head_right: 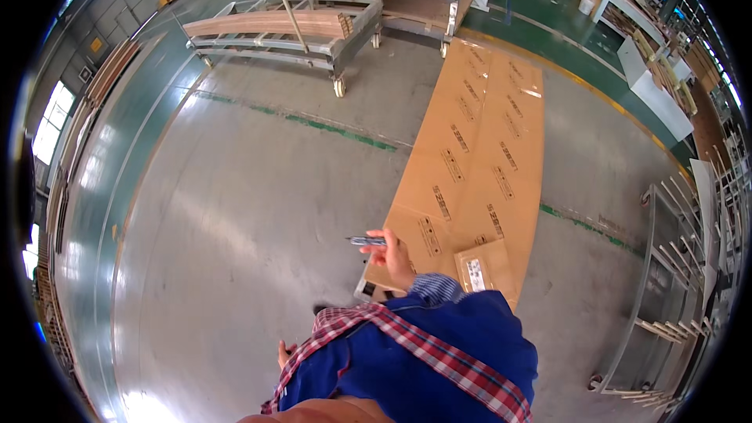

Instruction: The person writes alphanumeric codes onto the ends of stacked wooden beams using a marker.

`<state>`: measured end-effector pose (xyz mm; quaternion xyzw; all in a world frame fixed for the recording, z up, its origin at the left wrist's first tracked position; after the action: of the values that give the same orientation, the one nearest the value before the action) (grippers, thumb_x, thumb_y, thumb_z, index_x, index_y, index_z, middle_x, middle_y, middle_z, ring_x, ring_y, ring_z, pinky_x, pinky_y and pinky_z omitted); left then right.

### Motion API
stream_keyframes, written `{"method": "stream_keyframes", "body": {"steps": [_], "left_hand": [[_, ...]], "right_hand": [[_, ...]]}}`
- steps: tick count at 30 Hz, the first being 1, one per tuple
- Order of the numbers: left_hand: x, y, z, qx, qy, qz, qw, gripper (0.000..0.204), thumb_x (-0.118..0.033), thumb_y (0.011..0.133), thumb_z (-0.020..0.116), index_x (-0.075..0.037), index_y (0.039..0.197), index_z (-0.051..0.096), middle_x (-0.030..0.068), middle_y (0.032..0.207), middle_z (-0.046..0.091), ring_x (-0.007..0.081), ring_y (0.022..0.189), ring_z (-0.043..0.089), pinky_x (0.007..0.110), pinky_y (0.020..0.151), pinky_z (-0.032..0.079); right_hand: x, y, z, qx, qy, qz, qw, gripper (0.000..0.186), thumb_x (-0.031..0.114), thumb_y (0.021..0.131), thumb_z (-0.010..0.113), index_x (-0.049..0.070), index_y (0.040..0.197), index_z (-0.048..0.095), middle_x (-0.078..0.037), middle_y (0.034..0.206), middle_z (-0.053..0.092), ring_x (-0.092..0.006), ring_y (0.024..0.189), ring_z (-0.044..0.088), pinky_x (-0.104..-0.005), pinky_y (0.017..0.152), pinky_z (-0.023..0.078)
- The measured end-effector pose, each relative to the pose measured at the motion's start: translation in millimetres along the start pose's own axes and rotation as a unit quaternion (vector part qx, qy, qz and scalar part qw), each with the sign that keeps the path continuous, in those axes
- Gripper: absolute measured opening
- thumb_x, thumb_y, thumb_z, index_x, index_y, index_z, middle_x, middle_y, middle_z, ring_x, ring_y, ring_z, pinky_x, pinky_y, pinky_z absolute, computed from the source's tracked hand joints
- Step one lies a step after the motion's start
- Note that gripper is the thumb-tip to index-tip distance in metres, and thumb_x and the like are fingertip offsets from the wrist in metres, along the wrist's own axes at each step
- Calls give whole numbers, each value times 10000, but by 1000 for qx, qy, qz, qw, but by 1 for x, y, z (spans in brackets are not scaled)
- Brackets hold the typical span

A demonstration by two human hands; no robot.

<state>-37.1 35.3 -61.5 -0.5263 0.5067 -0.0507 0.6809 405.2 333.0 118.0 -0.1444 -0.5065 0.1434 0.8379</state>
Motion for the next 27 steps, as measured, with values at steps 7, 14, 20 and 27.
{"method": "stream_keyframes", "body": {"steps": [7, 14, 20, 27], "left_hand": [[-231, 136, 169, 62, 219, 55, 972, 425, -412, 896, 615, -28, 715, 600, 75, 597, 597, 146, 459, 531, 289, 413, 415], [-542, 223, 349, 122, 179, 251, 944, 355, -337, 920, 622, -87, 685, 529, 29, 556, 529, 104, 436, 460, 251, 382, 348], [-559, 276, 539, 231, 253, 197, 919, 282, -264, 864, 704, -74, 724, 550, 8, 566, 529, 84, 445, 457, 236, 394, 344], [-476, 257, 754, 379, 362, 111, 845, 288, -211, 841, 708, -49, 647, 569, 41, 575, 584, 103, 446, 490, 261, 420, 375]], "right_hand": [[50, 134, 32, -197, 21, -99, 975, 592, 526, 1018, 272, 40, 1264, 506, -106, 883, 704, -68, 562, 524, -200, 510, 399], [133, 233, 124, -228, 32, -142, 963, 485, 449, 1035, 317, 59, 1260, 498, -126, 831, 695, -84, 522, 550, -195, 482, 405], [119, 263, 37, -396, 77, -140, 904, 459, 418, 1024, 390, 29, 1223, 532, -103, 737, 690, -87, 507, 566, -205, 447, 401], [154, 416, -30, -419, 124, -91, 895, 365, 340, 1000, 488, 31, 1184, 549, -113, 845, 712, -99, 582, 599, -205, 513, 432]]}}
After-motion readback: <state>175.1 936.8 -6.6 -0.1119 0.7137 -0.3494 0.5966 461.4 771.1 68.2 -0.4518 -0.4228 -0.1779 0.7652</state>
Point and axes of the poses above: each hand's wrist, its own y-axis towards the middle knuckle, its own z-axis out of the palm, x = y × z, the point moved 8 cm from there along y, towards the middle knuckle
